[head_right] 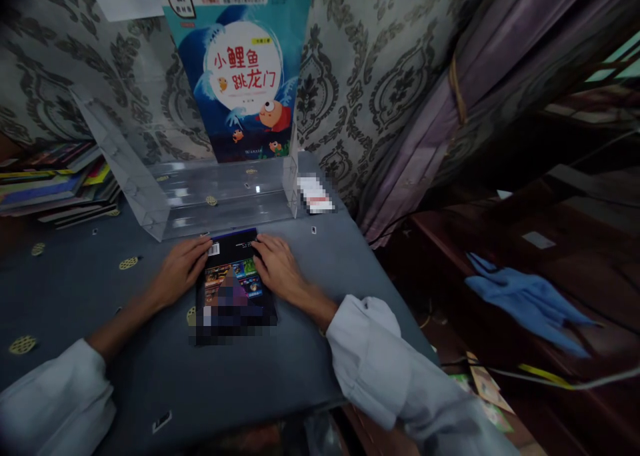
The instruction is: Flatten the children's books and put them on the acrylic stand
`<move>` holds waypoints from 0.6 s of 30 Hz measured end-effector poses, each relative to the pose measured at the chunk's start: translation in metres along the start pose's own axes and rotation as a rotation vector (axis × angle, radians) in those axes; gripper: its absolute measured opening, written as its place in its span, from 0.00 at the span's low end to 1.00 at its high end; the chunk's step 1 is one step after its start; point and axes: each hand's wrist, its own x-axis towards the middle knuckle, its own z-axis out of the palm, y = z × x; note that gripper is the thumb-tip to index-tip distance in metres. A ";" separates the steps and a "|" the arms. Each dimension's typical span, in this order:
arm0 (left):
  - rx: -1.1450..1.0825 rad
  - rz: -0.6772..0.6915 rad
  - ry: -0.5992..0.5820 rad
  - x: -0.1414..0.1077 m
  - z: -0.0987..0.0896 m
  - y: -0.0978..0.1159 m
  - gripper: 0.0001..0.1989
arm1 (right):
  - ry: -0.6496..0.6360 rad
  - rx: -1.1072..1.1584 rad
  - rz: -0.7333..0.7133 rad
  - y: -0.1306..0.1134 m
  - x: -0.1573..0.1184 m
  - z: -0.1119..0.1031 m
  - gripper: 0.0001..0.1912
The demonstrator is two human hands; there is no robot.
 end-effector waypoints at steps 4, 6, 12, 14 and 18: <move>0.002 0.052 -0.026 0.011 0.003 0.006 0.20 | 0.019 0.011 -0.007 0.001 0.000 0.001 0.19; 0.010 0.067 -0.034 0.016 0.006 0.009 0.20 | 0.024 0.016 -0.013 0.001 0.000 0.001 0.19; -0.001 0.141 -0.064 0.035 0.018 0.017 0.19 | 0.037 0.042 -0.021 0.002 0.000 0.002 0.18; -0.009 0.155 -0.072 0.041 0.023 0.018 0.19 | 0.042 0.051 -0.025 0.002 0.000 0.002 0.19; -0.032 0.191 -0.085 0.055 0.032 0.022 0.19 | 0.044 0.091 -0.021 0.002 -0.001 0.002 0.23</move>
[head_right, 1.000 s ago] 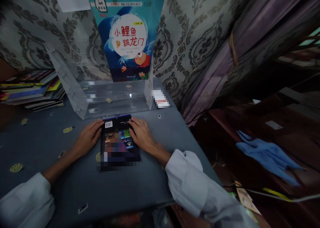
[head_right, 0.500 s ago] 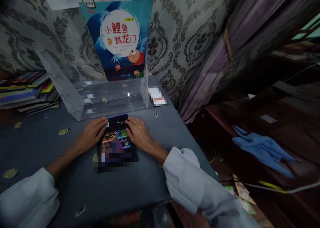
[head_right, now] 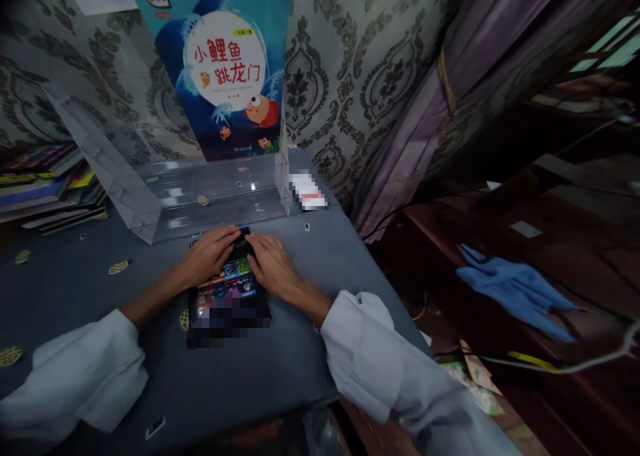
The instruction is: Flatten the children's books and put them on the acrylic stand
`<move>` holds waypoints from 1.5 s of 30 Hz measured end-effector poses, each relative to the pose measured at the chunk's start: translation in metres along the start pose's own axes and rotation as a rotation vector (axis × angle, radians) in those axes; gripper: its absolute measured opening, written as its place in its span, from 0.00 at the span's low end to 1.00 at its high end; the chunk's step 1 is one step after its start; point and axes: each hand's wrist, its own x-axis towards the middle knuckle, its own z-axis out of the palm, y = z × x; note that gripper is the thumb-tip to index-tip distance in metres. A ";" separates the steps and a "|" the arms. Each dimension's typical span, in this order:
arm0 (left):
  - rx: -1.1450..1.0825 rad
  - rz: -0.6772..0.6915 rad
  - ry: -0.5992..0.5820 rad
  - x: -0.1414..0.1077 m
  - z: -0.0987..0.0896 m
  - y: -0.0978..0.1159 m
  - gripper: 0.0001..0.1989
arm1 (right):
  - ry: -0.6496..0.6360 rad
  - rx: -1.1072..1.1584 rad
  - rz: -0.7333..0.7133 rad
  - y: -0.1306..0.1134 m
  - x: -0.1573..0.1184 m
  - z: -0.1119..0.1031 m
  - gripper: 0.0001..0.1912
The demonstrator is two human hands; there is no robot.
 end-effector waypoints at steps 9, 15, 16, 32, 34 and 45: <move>-0.066 0.083 -0.025 0.018 0.006 -0.002 0.20 | 0.030 0.162 0.075 0.008 0.000 0.000 0.34; -0.096 0.106 -0.022 0.017 0.006 -0.003 0.20 | 0.027 0.214 0.083 0.012 0.000 -0.001 0.34; -0.100 0.110 -0.018 0.017 0.006 -0.003 0.20 | 0.029 0.221 0.083 0.012 0.001 -0.001 0.34; -0.122 0.168 0.015 0.017 0.003 0.001 0.19 | 0.049 0.250 0.115 0.011 0.003 -0.008 0.34; -0.120 0.177 0.012 0.016 0.003 0.002 0.19 | 0.053 0.241 0.127 0.010 0.004 -0.009 0.33; -0.128 0.232 -0.035 0.013 -0.006 0.014 0.18 | 0.068 0.240 0.124 0.009 0.005 -0.011 0.33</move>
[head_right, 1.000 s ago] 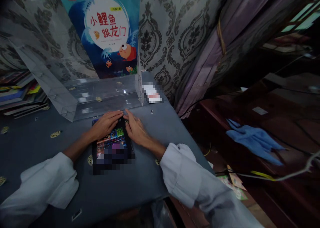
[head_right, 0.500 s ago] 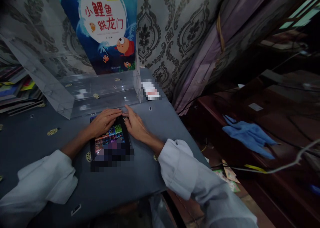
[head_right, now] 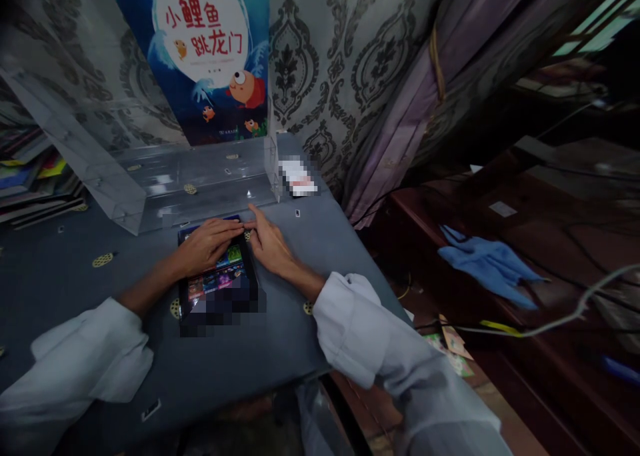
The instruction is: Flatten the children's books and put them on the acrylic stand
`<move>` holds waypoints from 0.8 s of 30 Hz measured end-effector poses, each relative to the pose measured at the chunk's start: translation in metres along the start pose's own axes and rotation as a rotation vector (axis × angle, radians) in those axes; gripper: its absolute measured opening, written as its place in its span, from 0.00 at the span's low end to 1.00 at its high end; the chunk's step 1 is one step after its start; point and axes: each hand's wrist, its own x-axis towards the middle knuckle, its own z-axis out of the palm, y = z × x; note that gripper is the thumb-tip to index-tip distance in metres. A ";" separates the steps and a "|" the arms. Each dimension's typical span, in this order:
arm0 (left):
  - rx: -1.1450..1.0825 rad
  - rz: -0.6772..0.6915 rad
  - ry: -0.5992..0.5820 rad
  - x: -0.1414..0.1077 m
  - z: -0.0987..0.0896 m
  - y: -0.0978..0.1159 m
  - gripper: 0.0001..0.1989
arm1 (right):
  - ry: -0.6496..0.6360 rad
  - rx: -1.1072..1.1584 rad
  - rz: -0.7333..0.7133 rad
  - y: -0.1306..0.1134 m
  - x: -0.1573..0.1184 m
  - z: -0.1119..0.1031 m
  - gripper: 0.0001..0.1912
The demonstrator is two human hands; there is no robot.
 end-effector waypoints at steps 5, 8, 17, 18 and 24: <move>0.023 0.002 -0.023 -0.002 -0.002 0.007 0.18 | 0.006 -0.005 0.008 0.000 0.000 0.001 0.32; 0.019 0.013 -0.031 -0.003 -0.002 0.010 0.18 | 0.005 -0.001 0.011 0.000 0.000 0.001 0.31; -0.010 0.031 -0.059 -0.006 -0.005 0.022 0.19 | -0.024 -0.018 0.012 0.000 0.001 0.000 0.30; -0.012 0.032 -0.065 -0.007 -0.005 0.023 0.19 | -0.026 -0.019 0.012 0.000 0.001 0.000 0.30; -0.006 0.051 -0.071 -0.010 -0.005 0.030 0.19 | -0.033 -0.025 0.026 -0.001 0.001 0.000 0.29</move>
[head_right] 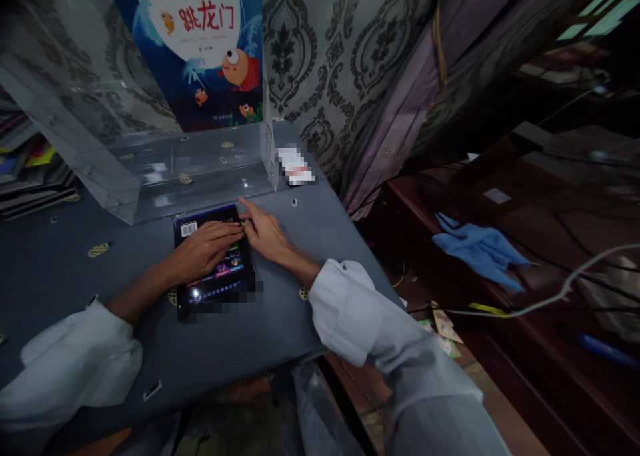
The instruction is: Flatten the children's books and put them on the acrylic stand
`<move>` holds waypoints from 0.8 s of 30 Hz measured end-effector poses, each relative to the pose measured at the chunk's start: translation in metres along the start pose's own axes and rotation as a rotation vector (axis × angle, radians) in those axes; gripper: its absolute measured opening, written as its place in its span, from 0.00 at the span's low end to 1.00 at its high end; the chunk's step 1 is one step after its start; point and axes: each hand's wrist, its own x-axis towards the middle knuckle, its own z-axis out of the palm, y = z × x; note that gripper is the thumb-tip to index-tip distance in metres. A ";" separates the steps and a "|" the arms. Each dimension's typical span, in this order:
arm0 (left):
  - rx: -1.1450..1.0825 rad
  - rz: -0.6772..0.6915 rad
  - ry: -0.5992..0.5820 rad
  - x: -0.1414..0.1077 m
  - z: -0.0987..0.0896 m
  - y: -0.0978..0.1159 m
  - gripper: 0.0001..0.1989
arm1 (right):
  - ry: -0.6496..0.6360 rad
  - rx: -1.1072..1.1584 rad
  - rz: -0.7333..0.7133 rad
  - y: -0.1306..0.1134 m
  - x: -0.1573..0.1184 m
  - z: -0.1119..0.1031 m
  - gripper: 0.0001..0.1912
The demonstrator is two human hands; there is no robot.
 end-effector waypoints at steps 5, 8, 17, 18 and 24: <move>-0.012 -0.011 -0.037 -0.002 -0.001 0.008 0.19 | 0.002 -0.003 -0.001 -0.001 0.000 -0.001 0.28; -0.023 0.004 -0.049 -0.003 -0.003 0.013 0.20 | 0.009 -0.002 -0.004 0.000 0.001 0.000 0.28; 0.006 0.032 -0.083 -0.007 -0.003 0.034 0.19 | -0.003 -0.004 -0.002 -0.001 0.001 -0.001 0.27; 0.004 0.035 -0.081 -0.007 -0.004 0.038 0.18 | -0.006 -0.004 0.005 -0.001 0.001 -0.001 0.27; 0.028 -0.010 -0.158 -0.010 -0.010 0.056 0.34 | 0.001 0.000 0.003 0.000 0.001 0.000 0.27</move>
